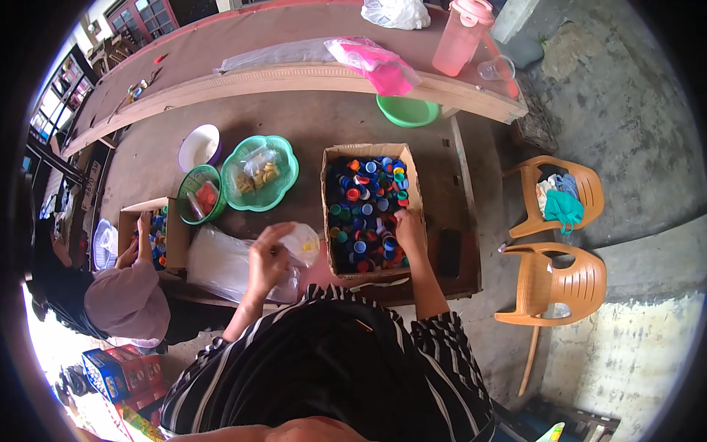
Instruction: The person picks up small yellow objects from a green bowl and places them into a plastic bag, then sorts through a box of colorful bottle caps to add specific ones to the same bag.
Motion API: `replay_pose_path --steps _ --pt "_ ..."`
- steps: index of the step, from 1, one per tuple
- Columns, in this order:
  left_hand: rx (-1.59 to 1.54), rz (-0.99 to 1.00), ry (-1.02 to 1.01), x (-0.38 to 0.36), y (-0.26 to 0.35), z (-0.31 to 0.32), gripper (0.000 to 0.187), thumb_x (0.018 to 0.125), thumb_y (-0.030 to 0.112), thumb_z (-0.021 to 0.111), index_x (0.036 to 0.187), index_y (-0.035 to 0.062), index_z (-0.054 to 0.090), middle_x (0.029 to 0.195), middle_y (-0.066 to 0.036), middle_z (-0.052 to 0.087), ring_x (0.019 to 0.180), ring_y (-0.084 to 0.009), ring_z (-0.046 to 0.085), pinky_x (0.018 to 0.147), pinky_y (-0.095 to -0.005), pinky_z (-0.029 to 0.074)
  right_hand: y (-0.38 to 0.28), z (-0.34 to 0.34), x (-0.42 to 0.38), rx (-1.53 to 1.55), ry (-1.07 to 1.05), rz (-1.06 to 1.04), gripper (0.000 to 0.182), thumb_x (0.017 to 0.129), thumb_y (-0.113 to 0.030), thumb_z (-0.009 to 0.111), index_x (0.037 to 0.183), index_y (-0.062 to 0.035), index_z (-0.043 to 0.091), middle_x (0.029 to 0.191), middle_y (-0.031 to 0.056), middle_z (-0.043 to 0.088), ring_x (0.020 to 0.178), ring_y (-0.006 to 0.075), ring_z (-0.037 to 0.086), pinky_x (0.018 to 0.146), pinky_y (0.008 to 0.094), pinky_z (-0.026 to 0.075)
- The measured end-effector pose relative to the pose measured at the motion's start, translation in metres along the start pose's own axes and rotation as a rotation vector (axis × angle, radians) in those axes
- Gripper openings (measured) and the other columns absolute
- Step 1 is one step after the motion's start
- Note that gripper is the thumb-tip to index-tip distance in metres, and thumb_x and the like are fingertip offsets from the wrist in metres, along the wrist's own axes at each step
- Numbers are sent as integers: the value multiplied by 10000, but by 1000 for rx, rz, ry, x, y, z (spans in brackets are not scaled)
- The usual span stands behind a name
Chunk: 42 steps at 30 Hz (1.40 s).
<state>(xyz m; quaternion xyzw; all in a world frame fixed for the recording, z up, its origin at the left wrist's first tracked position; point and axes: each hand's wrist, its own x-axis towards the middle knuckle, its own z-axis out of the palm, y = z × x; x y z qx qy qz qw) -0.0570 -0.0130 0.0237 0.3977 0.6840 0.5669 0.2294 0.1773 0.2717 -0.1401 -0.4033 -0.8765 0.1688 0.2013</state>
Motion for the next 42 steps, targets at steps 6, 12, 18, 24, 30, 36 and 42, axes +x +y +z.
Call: replay_pose_path --steps 6,12,18,24,30,36,42 --pt "124 61 -78 10 -1 7 499 745 -94 495 1197 9 677 1205 -154 662 729 -211 668 614 -292 510 13 35 0 -288 -354 297 211 927 -97 504 1029 -8 665 1040 209 651 1037 379 642 867 472 535" --pt "129 -6 -14 18 5 4 532 735 -99 492 1224 15 667 1218 -154 660 702 -198 663 620 -298 513 12 52 14 -395 -377 436 236 933 -121 501 1020 -28 700 1114 192 664 1006 373 679 829 481 563" --pt "128 71 33 18 -6 10 540 737 -102 502 1245 4 654 1248 -147 647 588 -157 639 593 -289 523 15 49 18 -399 -407 401 211 849 -161 635 988 -22 712 1060 204 697 996 392 684 849 497 562" --pt "140 -6 -12 15 1 14 505 777 -72 551 1269 2 637 1265 -153 635 579 -163 643 594 -289 525 20 33 6 -259 -428 267 223 822 -221 706 942 -33 701 958 188 710 932 328 700 816 443 558" --pt "142 9 -39 6 1 20 504 794 -64 554 1287 12 626 1269 -155 632 574 -175 643 589 -293 522 2 6 -16 321 -360 213 197 865 -199 679 927 -13 659 890 135 708 861 234 699 768 360 532" --pt "163 36 -52 -2 -2 23 514 797 -63 537 1300 10 614 1277 -153 627 577 -183 649 602 -303 529 -27 -7 -36 409 -455 223 223 877 -204 722 973 -14 656 916 79 710 851 151 677 766 308 532" --pt "173 36 -41 -8 0 25 512 796 -61 518 1295 1 613 1302 -163 617 589 -197 660 631 -316 538 -39 -3 -49 621 -263 153 263 820 -69 797 1009 -3 627 940 76 705 845 130 680 754 262 546"
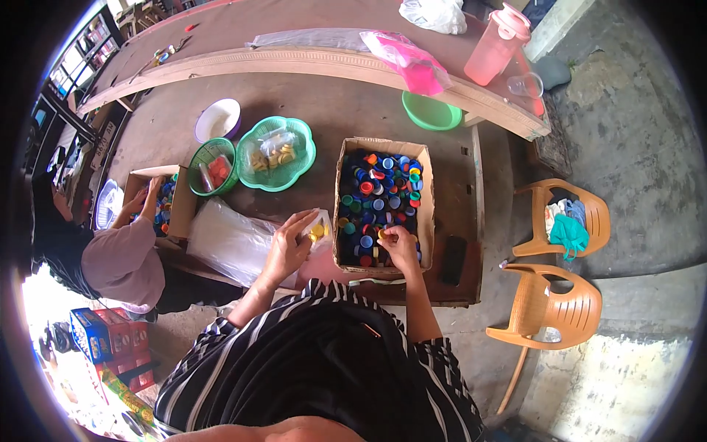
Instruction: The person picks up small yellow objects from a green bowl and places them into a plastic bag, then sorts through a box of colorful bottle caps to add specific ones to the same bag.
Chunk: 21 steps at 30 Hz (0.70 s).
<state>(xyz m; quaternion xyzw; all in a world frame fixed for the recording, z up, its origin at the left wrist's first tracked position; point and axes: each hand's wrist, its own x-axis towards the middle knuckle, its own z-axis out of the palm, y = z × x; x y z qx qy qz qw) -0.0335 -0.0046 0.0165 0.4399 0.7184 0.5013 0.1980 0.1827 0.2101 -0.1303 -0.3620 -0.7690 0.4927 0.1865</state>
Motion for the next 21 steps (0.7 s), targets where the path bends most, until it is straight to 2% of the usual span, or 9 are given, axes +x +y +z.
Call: replay_pose_path --steps 2,4,6,8,10,11,14,16,21 --pt "11 9 1 0 -4 2 510 795 -58 512 1292 -2 613 1306 -169 615 603 -212 667 647 -325 543 -8 5 2 45 76 -87 275 811 -48 796 1016 -1 619 956 86 703 840 142 691 751 265 554" --pt "11 7 1 1 -4 2 509 794 -55 509 1290 -5 613 1307 -173 614 616 -224 671 660 -330 546 -62 7 -6 80 158 -190 279 814 -27 786 1029 -8 610 989 89 695 840 150 690 753 273 559" --pt "1 -7 -7 3 -1 4 509 794 -52 510 1290 -6 612 1304 -177 615 627 -233 674 670 -331 548 -129 10 -16 81 241 -448 237 837 18 745 1029 -22 613 1096 100 672 925 177 676 771 292 564" --pt "-12 -2 -8 5 -1 6 513 794 -56 507 1293 -2 612 1305 -176 615 634 -229 675 664 -329 547 -167 17 -25 109 219 -518 249 820 18 751 1032 -28 628 1132 100 667 1015 224 654 839 329 546" --pt "-23 13 -2 8 -2 7 519 793 -63 501 1296 0 611 1305 -176 615 643 -228 679 659 -327 548 -189 17 -20 -155 89 -707 259 804 -6 758 1035 -42 648 1157 111 655 1057 277 630 898 375 511" --pt "-27 25 6 9 -2 7 522 793 -68 495 1298 1 611 1306 -175 614 649 -229 681 657 -325 548 -199 17 -20 -262 53 -704 252 795 -34 759 1030 -52 667 1166 112 649 1044 307 620 926 394 483" --pt "-34 35 28 12 -6 3 544 778 -82 480 1298 5 614 1303 -172 617 657 -215 680 644 -316 542 -177 11 0 -116 163 -641 206 813 -45 748 1005 -57 673 1133 107 652 1027 294 621 911 383 487" --pt "-39 32 49 14 -10 -3 563 764 -92 470 1297 9 618 1301 -169 620 660 -199 675 634 -308 536 -145 4 15 59 194 -351 143 821 -36 735 934 -29 649 975 117 644 888 297 648 795 395 516" --pt "17 -40 83 14 -12 -15 569 743 -90 470 1280 4 633 1272 -183 638 737 -232 682 668 -307 531 -25 10 6 -537 -156 -40 305 733 -264 827 834 -35 653 848 148 681 846 309 680 720 415 520"
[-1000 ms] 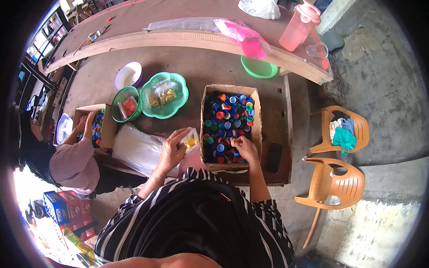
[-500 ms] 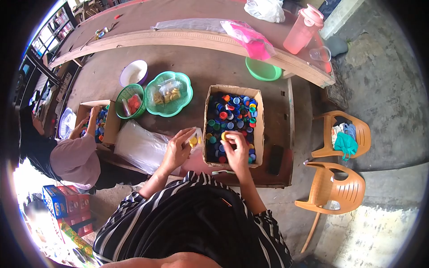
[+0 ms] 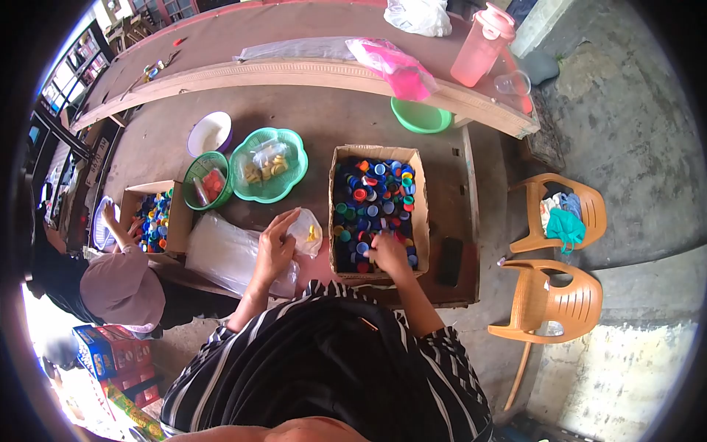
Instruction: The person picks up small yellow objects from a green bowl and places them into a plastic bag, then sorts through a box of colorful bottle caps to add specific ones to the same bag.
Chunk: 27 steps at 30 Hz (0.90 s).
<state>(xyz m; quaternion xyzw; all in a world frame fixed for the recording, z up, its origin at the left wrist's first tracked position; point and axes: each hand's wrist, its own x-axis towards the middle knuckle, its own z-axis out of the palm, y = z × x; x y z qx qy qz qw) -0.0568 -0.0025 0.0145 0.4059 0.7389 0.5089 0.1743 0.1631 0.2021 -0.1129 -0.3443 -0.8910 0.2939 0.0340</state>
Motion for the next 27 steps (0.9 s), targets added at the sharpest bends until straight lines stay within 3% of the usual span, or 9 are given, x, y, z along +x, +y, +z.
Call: replay_pose_path --steps 5,9,10,14,18,21,22,25,27 --pt "-85 -22 15 -7 0 2 575 748 -96 462 1291 0 623 1286 -183 628 669 -197 661 640 -297 525 24 30 -16 29 -59 61 231 796 -151 768 957 -26 660 846 152 687 796 268 679 689 379 511" --pt "-36 -41 -22 -8 5 3 574 756 -96 456 1297 5 619 1294 -183 622 721 -220 681 670 -304 543 13 10 -7 424 47 8 268 819 -48 733 1075 -17 659 904 156 712 844 286 705 767 374 546" --pt "-4 -18 -24 -8 4 5 572 758 -95 456 1298 6 618 1296 -183 621 727 -223 685 677 -307 547 2 0 -5 550 58 -42 290 857 35 678 1140 -21 656 944 116 706 860 214 700 770 319 547" --pt "63 139 -16 -8 -1 12 544 782 -75 463 1298 6 615 1308 -186 612 772 -249 719 692 -314 559 -97 -63 -22 665 279 -276 290 904 52 626 1182 -30 645 1064 126 648 950 211 684 779 317 552" --pt "-81 -22 -96 -13 22 14 545 782 -73 465 1303 0 607 1309 -193 606 779 -262 717 671 -323 557 -148 -67 -27 554 504 -578 352 860 80 662 1190 -43 647 1118 140 637 950 276 658 796 343 541" --pt "-40 30 -92 -14 13 19 541 780 -70 473 1299 -1 610 1304 -191 611 771 -256 717 660 -318 555 -156 -63 -17 238 365 -694 441 829 -24 717 1259 -84 639 1208 109 627 1103 300 595 943 396 475" --pt "-42 34 -80 -14 13 17 540 774 -77 473 1290 -4 614 1296 -193 617 863 -294 713 735 -337 557 -150 -57 -14 309 324 -617 455 823 -70 725 1270 -100 647 1237 90 618 1142 296 571 1001 419 432" --pt "31 67 26 -10 0 9 545 771 -86 465 1287 -3 616 1293 -199 618 973 -336 689 822 -361 543 -123 -59 10 454 485 -566 227 880 -52 680 1108 -56 687 1103 112 648 1008 295 630 887 372 500" --pt "57 50 40 -9 -3 0 560 761 -97 455 1288 -2 620 1298 -203 614 1050 -356 664 871 -366 524 -83 -52 33 503 506 -356 133 900 -47 662 1032 -35 674 1028 124 647 941 298 647 835 356 516"
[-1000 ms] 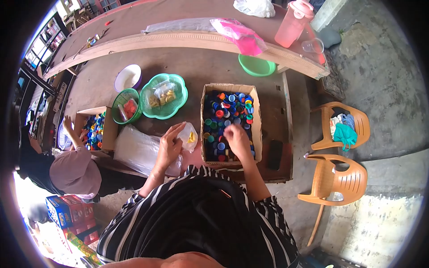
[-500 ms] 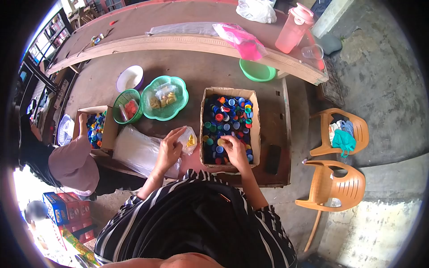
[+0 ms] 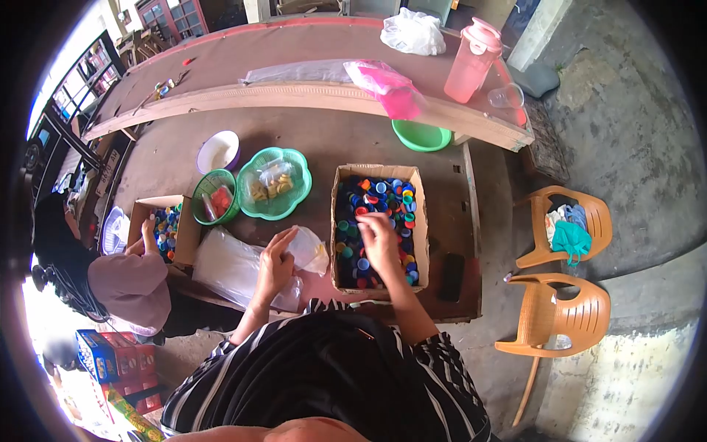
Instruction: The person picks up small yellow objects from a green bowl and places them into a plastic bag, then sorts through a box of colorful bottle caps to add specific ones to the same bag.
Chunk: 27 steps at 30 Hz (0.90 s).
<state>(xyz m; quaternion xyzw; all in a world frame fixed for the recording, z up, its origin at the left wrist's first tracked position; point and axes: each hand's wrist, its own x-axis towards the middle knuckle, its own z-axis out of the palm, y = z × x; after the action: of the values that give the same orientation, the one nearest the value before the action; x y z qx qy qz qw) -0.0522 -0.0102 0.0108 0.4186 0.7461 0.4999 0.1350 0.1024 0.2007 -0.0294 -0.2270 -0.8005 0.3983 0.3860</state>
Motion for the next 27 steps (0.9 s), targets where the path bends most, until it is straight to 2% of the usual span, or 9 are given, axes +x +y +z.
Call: replay_pose_path --steps 2,3,5,7,10,14,19,22,27 --pt "22 1 -3 -1 -9 -3 564 758 -101 453 1286 0 624 1300 -203 614 1042 -346 671 859 -357 525 82 -7 0 -183 -1 179 112 902 -69 661 1004 -48 704 1006 141 662 913 311 657 813 383 525" --pt "-84 -140 -20 0 -2 -9 568 755 -106 452 1285 3 624 1297 -203 618 1069 -336 669 873 -349 522 123 -10 -2 -294 12 153 105 910 -77 648 994 -49 703 1007 150 664 926 322 656 814 398 523" --pt "-39 -107 115 5 -24 -13 573 755 -107 454 1290 9 623 1285 -199 627 1022 -314 678 839 -339 528 183 -12 -6 -464 19 153 108 930 -85 605 972 -49 698 1013 173 666 965 367 647 827 443 513" --pt "-28 -171 163 11 -17 -20 594 745 -115 449 1295 19 627 1267 -193 642 980 -289 688 799 -324 534 196 -15 -2 -488 -40 229 129 934 -75 579 980 -41 694 1010 170 668 975 376 641 826 450 511" --pt "-29 2 -180 12 -9 -15 594 737 -115 444 1283 19 637 1269 -187 643 921 -267 694 765 -316 539 197 -13 1 -579 -155 327 252 907 -6 503 1096 -51 664 1117 203 632 1082 377 608 899 471 497" --pt "-126 -123 8 18 -15 -13 567 745 -97 452 1269 9 641 1280 -173 640 824 -229 690 726 -303 541 186 -8 12 -745 -251 423 283 908 -11 501 1148 -67 641 1275 158 588 1131 379 589 903 471 511" --pt "-143 -194 -72 25 6 -4 560 756 -98 447 1271 11 641 1281 -168 635 731 -210 690 679 -311 542 202 -12 10 -777 -246 371 319 819 -50 676 1133 -75 628 1219 134 576 1070 386 607 850 488 529" --pt "-107 -178 -54 35 3 2 558 755 -96 451 1269 9 641 1282 -176 634 792 -238 701 704 -313 545 192 -13 10 -824 -347 430 356 801 -70 718 1144 -76 622 1222 130 563 1074 379 609 845 485 534" --pt "-28 -9 -42 43 -5 13 553 749 -98 451 1257 5 645 1278 -183 637 931 -289 701 750 -324 548 198 -11 4 -710 -197 373 371 784 -85 749 1131 -65 620 1211 145 560 1055 379 615 836 482 535"
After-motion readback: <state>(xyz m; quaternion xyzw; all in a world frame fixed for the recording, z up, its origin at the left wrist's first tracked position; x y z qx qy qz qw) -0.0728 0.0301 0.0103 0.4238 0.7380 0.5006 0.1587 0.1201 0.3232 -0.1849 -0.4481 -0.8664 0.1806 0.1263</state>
